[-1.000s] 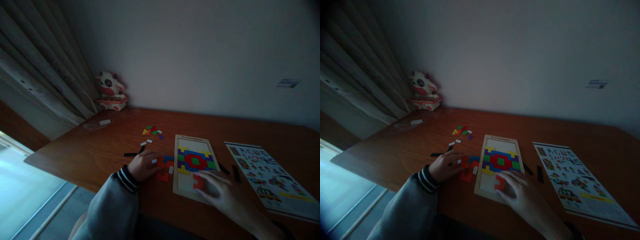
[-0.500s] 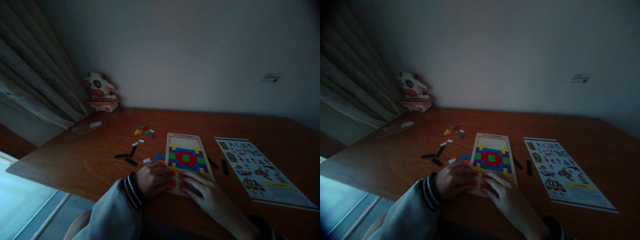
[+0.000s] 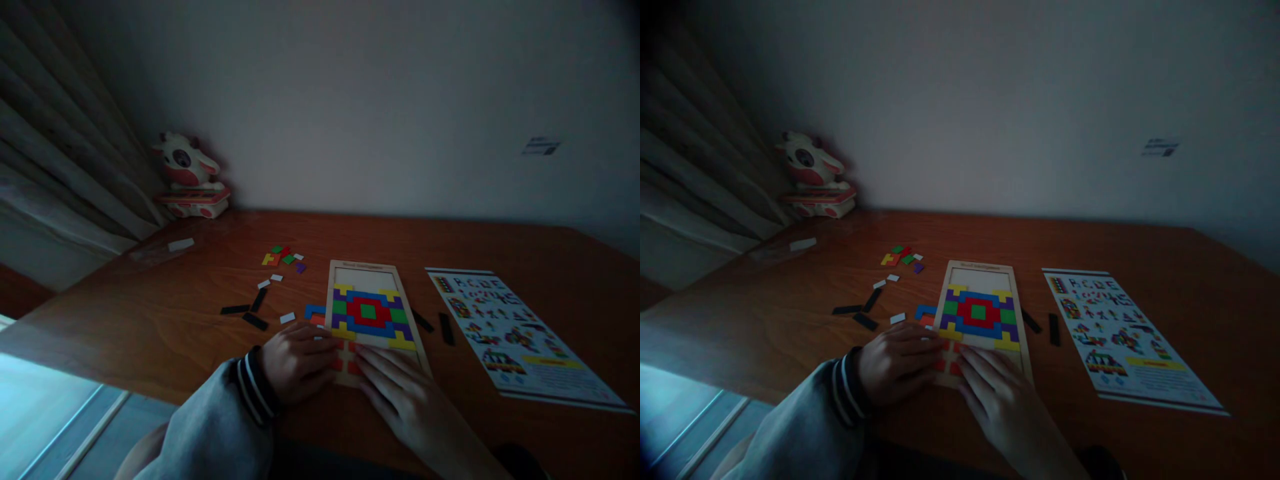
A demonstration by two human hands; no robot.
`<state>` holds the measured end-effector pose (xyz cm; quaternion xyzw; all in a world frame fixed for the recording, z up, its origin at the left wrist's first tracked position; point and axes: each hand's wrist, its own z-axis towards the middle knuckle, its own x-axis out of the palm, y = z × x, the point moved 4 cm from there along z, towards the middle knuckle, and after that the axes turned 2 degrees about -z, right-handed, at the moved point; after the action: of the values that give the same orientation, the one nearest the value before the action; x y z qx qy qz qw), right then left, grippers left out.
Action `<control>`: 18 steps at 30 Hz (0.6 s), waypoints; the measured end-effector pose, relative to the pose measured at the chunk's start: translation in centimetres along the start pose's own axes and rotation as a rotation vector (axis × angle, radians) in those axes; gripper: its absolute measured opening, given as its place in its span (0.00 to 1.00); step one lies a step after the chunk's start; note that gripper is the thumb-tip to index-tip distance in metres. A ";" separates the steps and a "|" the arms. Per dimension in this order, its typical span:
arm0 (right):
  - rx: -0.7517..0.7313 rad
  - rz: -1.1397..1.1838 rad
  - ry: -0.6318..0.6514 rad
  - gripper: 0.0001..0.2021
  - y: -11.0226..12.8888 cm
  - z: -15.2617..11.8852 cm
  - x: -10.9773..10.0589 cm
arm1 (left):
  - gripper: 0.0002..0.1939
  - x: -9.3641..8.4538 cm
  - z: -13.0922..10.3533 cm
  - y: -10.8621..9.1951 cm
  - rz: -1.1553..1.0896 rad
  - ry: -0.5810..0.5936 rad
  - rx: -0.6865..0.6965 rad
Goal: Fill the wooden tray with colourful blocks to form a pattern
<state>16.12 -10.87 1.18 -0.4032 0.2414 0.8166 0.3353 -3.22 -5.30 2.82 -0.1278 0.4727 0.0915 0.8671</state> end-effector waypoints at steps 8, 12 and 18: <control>0.033 -0.022 0.010 0.15 0.1 -0.3 0.0 | 0.17 0.9 -0.6 0.2 -0.005 0.060 -0.018; 0.041 0.003 0.014 0.15 0.1 -0.3 0.0 | 0.17 1.1 -0.9 0.3 -0.021 0.050 -0.023; 0.076 0.019 0.109 0.17 -0.3 -0.8 0.5 | 0.15 0.8 -0.7 0.2 -0.033 0.018 0.002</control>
<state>16.50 -11.01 0.30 -0.4315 0.2941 0.7868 0.3290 -3.39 -5.25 1.73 -0.1354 0.4785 0.0753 0.8643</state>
